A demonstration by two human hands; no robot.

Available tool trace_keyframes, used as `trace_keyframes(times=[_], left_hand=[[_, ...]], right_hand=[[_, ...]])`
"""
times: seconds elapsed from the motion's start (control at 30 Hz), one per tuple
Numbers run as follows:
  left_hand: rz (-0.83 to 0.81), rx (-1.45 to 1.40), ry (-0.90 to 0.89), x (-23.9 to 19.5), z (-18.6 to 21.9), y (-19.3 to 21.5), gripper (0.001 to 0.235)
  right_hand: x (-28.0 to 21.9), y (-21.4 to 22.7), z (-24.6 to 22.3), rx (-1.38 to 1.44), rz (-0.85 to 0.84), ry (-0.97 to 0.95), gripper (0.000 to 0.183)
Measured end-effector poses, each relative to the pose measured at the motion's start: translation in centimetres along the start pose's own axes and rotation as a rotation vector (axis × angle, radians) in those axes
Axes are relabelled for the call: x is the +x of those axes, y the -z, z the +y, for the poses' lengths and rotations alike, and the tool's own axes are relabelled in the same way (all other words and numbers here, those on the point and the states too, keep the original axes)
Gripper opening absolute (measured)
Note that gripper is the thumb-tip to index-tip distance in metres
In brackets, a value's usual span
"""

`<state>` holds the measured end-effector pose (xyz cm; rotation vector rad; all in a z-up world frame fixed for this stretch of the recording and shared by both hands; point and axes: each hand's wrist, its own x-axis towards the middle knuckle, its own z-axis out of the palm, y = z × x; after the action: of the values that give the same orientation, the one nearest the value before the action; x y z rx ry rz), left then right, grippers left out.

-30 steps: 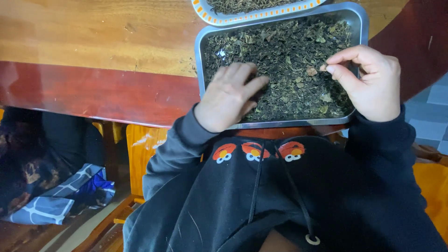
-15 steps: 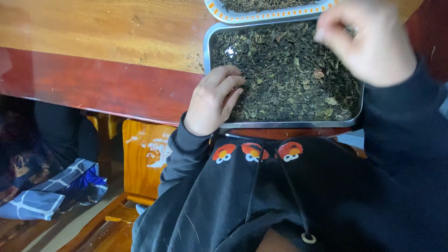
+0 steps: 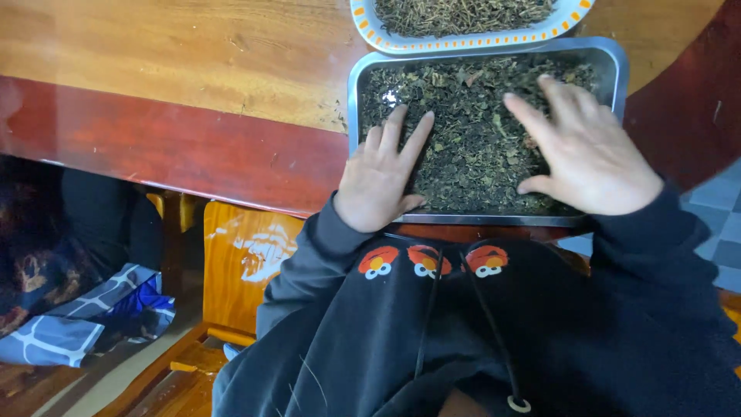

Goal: Sorting through dried tea leaves in a metal tray to remove stems and impurities by hand.

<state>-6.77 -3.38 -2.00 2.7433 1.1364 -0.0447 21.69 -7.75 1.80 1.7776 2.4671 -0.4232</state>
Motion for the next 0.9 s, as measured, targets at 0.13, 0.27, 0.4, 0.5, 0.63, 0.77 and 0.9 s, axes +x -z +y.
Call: trace_keyframes(times=[0.13,0.27,0.4,0.5,0.63,0.77,0.9], left_hand=[[0.027,0.073,0.053,2.3,2.2,-0.1,0.128],[0.023,-0.123,0.047,3.5,2.6,-0.6,0.112],[0.061,-0.515,-0.063,3.8,3.0,0.8,0.096],[0.09,-0.59,-0.099,3.1,2.6,3.1,0.089],[0.146,-0.468,-0.131,1.2,0.7,4.7,0.083],[0.096,-0.264,-0.008,-0.4,-1.4,3.9,0.086],[0.002,-0.261,0.056,-1.4,-1.4,2.7,0.087]], right_hand=[[1.0,-0.7,-2.4,0.087,0.053,0.038,0.122],[1.5,-2.5,-3.4,0.227,0.235,0.112,0.096],[1.6,-1.4,-4.0,0.349,0.35,0.149,0.058],[0.9,0.7,-3.6,0.431,0.369,0.195,0.053],[-1.2,2.6,-1.9,0.387,0.322,0.229,0.07],[-3.7,1.2,0.0,0.156,0.227,0.114,0.076],[-5.5,-0.8,0.5,0.013,0.065,-0.009,0.088]])
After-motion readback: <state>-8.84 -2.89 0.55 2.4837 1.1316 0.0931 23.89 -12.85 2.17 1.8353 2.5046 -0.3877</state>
